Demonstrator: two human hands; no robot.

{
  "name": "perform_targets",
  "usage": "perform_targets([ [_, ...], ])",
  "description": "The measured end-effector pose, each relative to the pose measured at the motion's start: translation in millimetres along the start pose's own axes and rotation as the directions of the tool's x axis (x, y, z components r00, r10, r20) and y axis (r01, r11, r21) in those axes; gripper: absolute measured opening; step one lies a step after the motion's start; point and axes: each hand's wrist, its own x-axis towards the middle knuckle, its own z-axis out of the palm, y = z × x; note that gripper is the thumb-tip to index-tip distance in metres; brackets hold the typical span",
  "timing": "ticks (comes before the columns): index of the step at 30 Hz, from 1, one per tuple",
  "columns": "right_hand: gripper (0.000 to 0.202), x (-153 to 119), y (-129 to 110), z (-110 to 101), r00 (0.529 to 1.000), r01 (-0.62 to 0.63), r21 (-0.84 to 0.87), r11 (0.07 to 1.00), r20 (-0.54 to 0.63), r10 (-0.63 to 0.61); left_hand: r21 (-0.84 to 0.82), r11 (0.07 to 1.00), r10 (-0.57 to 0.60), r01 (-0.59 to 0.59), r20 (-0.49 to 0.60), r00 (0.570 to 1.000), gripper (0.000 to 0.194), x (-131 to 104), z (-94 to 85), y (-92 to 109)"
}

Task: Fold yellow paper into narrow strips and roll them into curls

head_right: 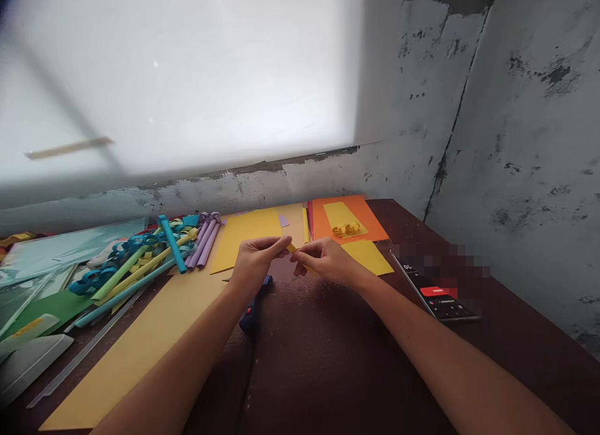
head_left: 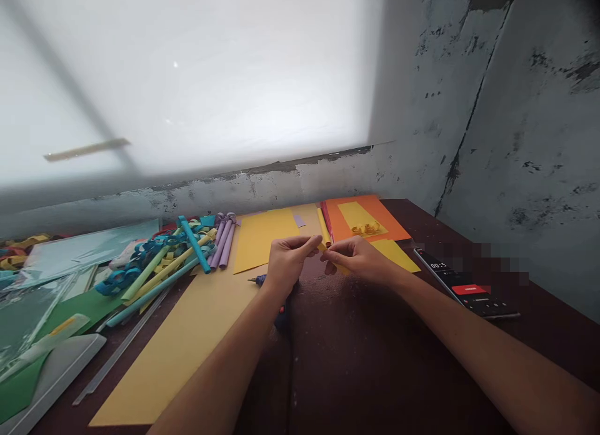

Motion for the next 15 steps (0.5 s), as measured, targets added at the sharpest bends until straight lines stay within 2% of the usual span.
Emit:
perform_targets([
  [4,0.046,-0.6,-1.5,-0.7,1.000,-0.002,-0.001,1.000,0.016,0.002,-0.016,1.000,-0.012,0.011,-0.038,0.999,0.033,1.4,-1.4,-1.9],
  [6,0.047,-1.2,-2.0,-1.4,1.000,0.009,0.002,1.000,0.012,-0.009,-0.047,0.999,-0.018,0.019,0.016,1.000,0.034,2.6,-1.5,-4.5],
  [9,0.051,-1.3,-1.8,-2.1,1.000,0.017,0.014,1.000,-0.006,-0.017,-0.055,0.998,-0.024,0.033,0.160,0.987,0.034,3.8,-1.9,-7.6],
  [11,0.051,-0.6,-1.1,-1.9,1.000,0.009,0.016,1.000,-0.007,-0.009,-0.023,1.000,-0.015,0.020,0.193,0.981,0.034,4.4,-2.8,-8.3],
  [15,0.049,0.5,0.9,-1.1,0.998,-0.058,0.030,0.998,0.021,0.057,-0.049,0.999,-0.008,0.011,0.067,0.998,0.032,6.8,-5.5,-9.5],
])
